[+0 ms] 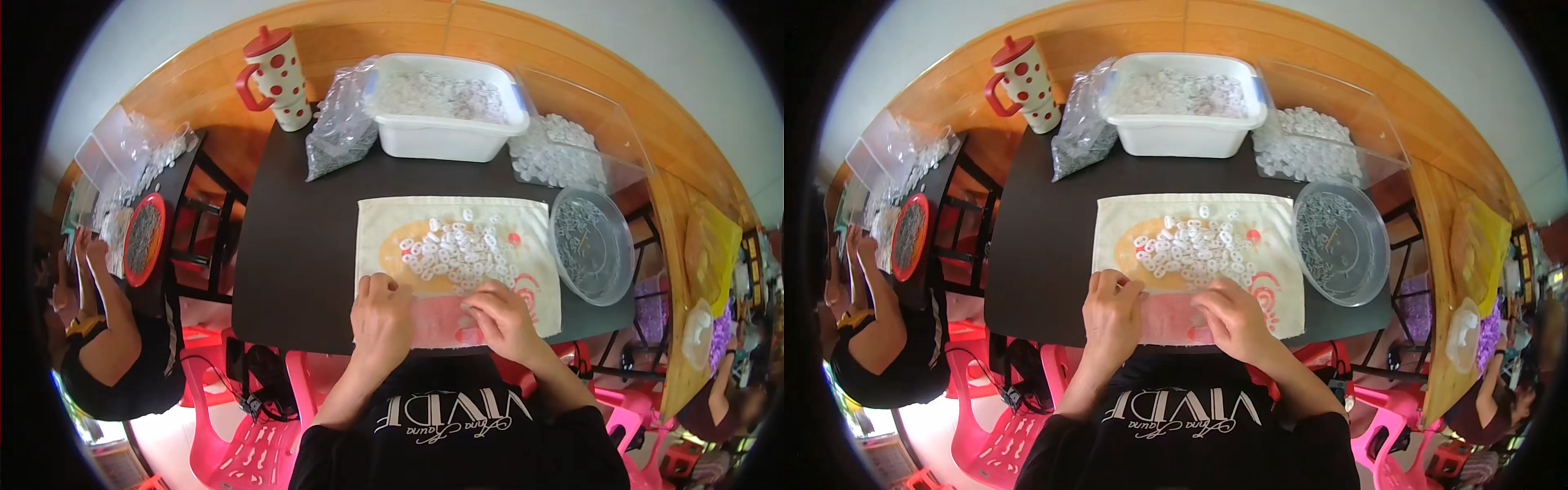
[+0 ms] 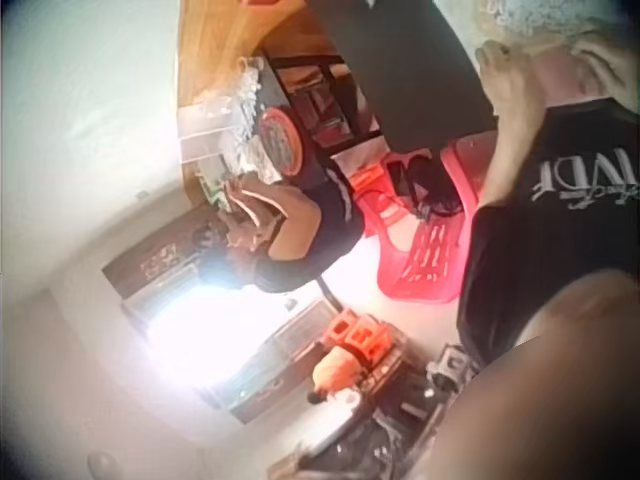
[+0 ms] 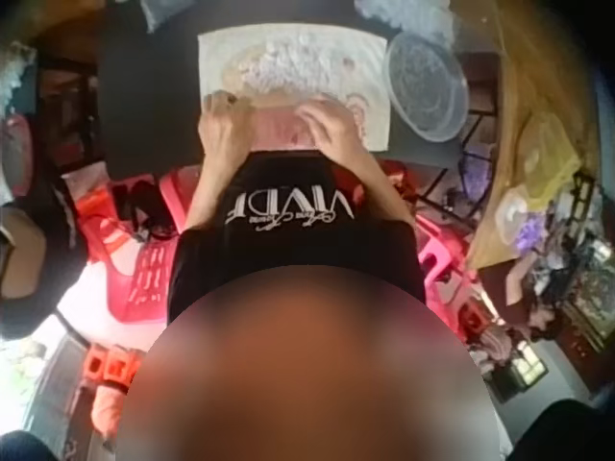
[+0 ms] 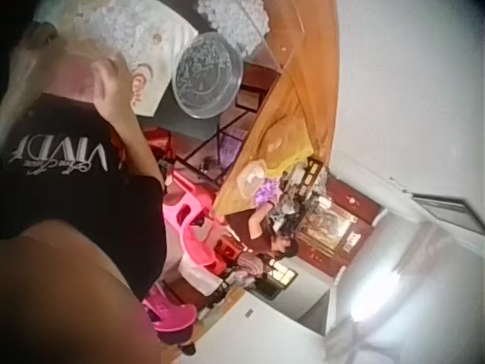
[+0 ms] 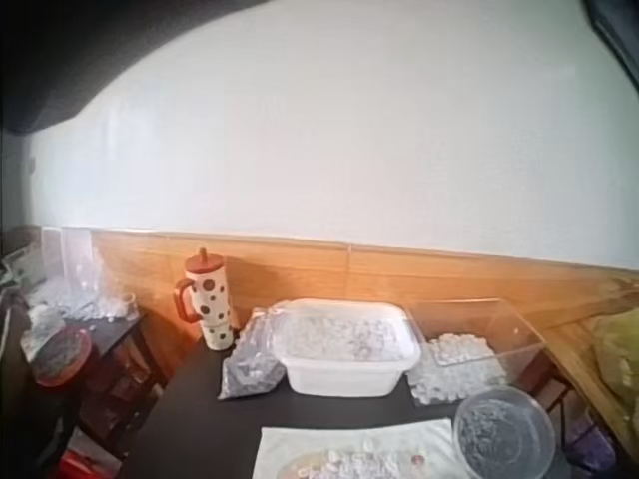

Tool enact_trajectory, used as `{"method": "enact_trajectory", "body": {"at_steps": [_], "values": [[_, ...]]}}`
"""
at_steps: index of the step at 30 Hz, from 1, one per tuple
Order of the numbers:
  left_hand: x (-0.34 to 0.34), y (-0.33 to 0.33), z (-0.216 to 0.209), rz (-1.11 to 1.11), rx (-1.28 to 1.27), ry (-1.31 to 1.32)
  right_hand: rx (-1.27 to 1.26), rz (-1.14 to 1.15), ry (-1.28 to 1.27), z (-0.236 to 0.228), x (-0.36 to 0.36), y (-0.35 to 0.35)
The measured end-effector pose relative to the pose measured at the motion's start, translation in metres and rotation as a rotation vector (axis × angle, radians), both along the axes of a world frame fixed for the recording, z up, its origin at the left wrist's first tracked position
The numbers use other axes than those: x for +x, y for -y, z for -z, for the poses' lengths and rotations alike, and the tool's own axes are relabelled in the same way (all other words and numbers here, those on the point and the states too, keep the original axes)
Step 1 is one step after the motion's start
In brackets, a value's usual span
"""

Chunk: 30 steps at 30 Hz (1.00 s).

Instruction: Assembling small white plastic rings by manually inserting tiny metal pins into them on a workbench.

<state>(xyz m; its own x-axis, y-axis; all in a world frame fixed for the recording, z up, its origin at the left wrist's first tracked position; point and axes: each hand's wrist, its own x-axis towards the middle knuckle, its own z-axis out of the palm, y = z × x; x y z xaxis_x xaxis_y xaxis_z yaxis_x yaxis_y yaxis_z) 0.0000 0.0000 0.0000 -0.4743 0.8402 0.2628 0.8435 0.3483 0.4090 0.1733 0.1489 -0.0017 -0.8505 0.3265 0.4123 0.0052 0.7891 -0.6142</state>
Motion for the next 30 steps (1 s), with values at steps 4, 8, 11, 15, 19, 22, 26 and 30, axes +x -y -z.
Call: {"method": "enact_trajectory", "body": {"at_steps": [4, 8, 11, 15, 19, 22, 26, 30], "values": [[0.004, -0.008, -0.001, 0.089, 0.348, 0.206, -0.199, 0.022, -0.034, 0.002, 0.008, -0.011], [0.037, -0.016, -0.022, 0.192, 0.404, 0.594, 0.033, 0.034, 0.059, -0.008, 0.022, -0.008], [0.047, -0.023, -0.014, 0.289, 0.431, 0.653, 0.076, 0.207, -0.098, -0.023, 0.045, -0.034], [0.053, -0.029, -0.006, 0.350, 0.444, 0.780, 0.161, 0.595, -0.114, -0.046, 0.112, -0.124], [0.061, -0.033, -0.010, 0.372, 0.506, 0.827, 0.037, 0.641, 0.253, -0.034, 0.173, -0.165], [0.064, -0.036, -0.006, 0.379, 0.550, 0.907, 0.075, 0.567, 0.386, -0.034, 0.166, -0.156], [0.070, -0.034, -0.001, 0.309, 0.601, 1.035, 0.370, 0.569, 0.579, -0.024, 0.138, -0.145], [0.069, -0.036, -0.010, 0.252, 0.535, 0.991, 0.545, 0.588, 0.720, -0.022, 0.126, -0.143]]}}
